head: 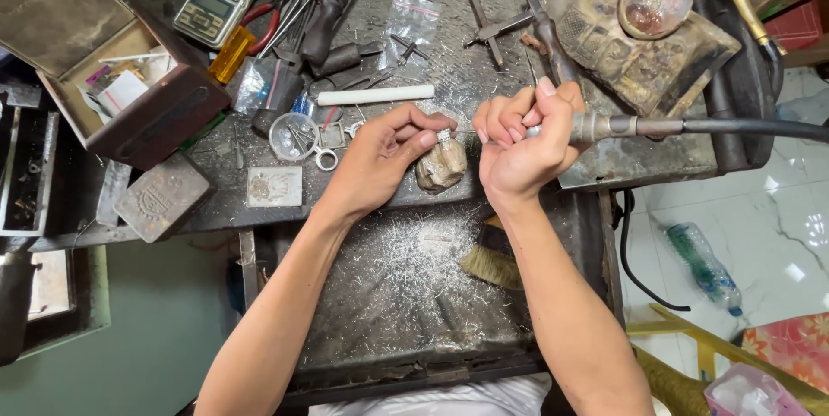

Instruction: Using a rotary tool to shape and refine a small jewelry piece on a workbench.

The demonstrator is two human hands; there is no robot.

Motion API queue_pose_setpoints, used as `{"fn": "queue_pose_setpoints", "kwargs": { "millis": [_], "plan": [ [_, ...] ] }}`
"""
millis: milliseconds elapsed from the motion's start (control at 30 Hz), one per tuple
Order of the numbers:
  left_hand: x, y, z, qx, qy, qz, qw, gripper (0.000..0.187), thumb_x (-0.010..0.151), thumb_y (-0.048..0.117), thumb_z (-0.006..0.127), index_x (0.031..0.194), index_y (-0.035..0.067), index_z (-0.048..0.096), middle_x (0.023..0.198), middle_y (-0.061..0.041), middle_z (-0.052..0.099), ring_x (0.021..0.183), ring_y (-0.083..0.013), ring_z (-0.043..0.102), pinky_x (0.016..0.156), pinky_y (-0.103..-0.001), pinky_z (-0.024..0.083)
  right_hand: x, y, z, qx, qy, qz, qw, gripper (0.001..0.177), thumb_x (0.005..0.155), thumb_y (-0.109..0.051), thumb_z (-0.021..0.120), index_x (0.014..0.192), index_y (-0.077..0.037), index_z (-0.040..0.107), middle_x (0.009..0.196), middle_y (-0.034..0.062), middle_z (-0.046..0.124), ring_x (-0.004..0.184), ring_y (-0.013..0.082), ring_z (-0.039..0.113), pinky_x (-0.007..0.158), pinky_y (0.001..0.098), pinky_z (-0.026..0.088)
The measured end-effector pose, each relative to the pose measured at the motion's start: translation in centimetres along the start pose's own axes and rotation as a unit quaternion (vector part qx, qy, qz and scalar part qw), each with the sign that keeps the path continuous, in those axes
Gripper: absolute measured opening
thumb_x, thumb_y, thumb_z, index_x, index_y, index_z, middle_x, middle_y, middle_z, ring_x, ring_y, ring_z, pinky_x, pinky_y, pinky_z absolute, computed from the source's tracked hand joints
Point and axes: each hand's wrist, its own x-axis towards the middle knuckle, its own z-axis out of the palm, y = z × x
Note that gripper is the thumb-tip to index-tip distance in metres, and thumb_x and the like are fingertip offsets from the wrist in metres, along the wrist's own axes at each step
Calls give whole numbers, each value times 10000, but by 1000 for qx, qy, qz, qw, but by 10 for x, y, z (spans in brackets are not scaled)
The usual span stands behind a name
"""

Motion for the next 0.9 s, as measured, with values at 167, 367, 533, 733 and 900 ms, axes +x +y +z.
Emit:
{"fn": "queue_pose_setpoints", "kwargs": {
  "millis": [167, 367, 533, 733, 900],
  "plan": [
    [2, 7, -2, 12, -16, -9, 1000, 147, 1004, 53, 569, 1085, -39, 650, 1125, -338, 699, 1285, -469, 571, 1111, -643, 378, -5, 6, 6, -2, -4, -36, 999, 321, 968, -108, 525, 716, -175, 339, 478, -28, 160, 363, 110, 189, 385, 303, 304],
    [1, 10, -1, 14, -27, -10, 999, 140, 1003, 46, 558, 1075, -42, 640, 1130, -345, 695, 1303, -480, 550, 1116, -670, 351, -8, 16, 3, 23, 2, -71, 997, 308, 938, -82, 531, 718, -172, 336, 467, -23, 151, 342, 114, 183, 352, 310, 290],
    [1, 15, -2, 9, -34, -6, 999, 126, 1010, 47, 544, 1047, -45, 622, 1108, -361, 691, 1333, -505, 506, 1122, -703, 302, -8, 17, 10, 26, 1, -84, 996, 307, 911, -59, 540, 714, -172, 333, 478, -24, 144, 350, 101, 177, 339, 295, 262],
    [0, 14, -2, 3, -36, -9, 999, 123, 1012, 51, 538, 1044, -39, 616, 1100, -359, 695, 1338, -508, 497, 1121, -708, 297, -8, 21, 8, 38, -4, -97, 995, 317, 894, -31, 533, 699, -167, 323, 470, -18, 140, 339, 104, 166, 321, 291, 233],
    [1, 13, -2, 0, -41, -18, 999, 111, 1018, 49, 520, 1027, -23, 604, 960, -348, 708, 1340, -513, 502, 1113, -720, 296, -9, 20, 12, 35, -16, -102, 994, 320, 893, -23, 533, 702, -164, 319, 473, -20, 140, 346, 97, 169, 329, 281, 215]
  ]
}}
